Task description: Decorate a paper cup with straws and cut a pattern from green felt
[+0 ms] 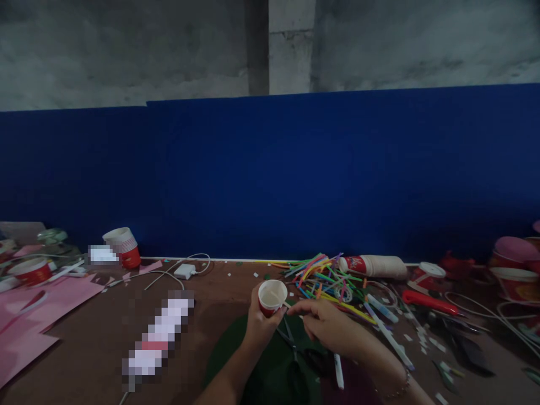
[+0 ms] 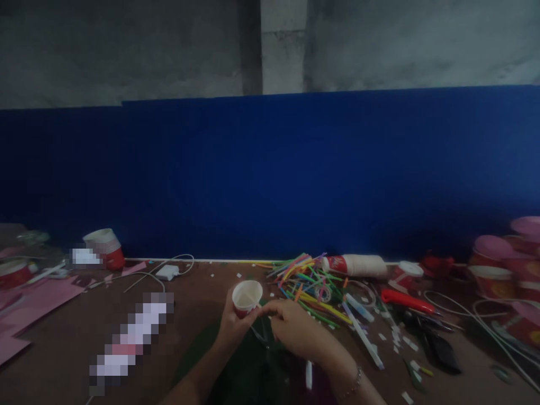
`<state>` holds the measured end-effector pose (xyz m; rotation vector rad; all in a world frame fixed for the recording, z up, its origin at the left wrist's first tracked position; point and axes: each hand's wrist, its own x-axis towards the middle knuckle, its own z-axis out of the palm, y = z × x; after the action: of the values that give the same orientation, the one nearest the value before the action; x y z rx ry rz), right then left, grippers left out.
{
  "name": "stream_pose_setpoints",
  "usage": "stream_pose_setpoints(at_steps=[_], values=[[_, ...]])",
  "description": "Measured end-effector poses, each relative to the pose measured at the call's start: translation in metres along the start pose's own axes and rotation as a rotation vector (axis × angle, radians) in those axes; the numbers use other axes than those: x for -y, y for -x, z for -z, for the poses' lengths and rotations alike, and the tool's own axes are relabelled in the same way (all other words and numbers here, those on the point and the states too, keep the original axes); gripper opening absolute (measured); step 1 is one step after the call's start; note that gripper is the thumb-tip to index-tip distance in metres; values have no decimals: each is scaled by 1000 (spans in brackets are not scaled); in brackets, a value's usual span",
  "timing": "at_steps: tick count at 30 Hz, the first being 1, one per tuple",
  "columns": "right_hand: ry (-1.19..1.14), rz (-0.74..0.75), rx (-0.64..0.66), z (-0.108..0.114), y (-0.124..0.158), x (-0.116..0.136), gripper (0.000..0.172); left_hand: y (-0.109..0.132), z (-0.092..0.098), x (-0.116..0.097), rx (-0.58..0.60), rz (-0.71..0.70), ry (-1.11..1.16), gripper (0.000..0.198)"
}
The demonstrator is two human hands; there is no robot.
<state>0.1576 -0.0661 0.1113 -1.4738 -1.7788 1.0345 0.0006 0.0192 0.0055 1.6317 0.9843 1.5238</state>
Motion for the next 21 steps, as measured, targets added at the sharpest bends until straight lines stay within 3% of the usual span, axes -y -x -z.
stream_pose_setpoints(at_steps=[9, 21], values=[[40, 53, -42, -3, 0, 2, 40, 0, 1, -5, -12, 3, 23, 59], [-93, -108, -44, -14, -8, -13, 42, 5, -2, -4, -20, -58, -58, 70]])
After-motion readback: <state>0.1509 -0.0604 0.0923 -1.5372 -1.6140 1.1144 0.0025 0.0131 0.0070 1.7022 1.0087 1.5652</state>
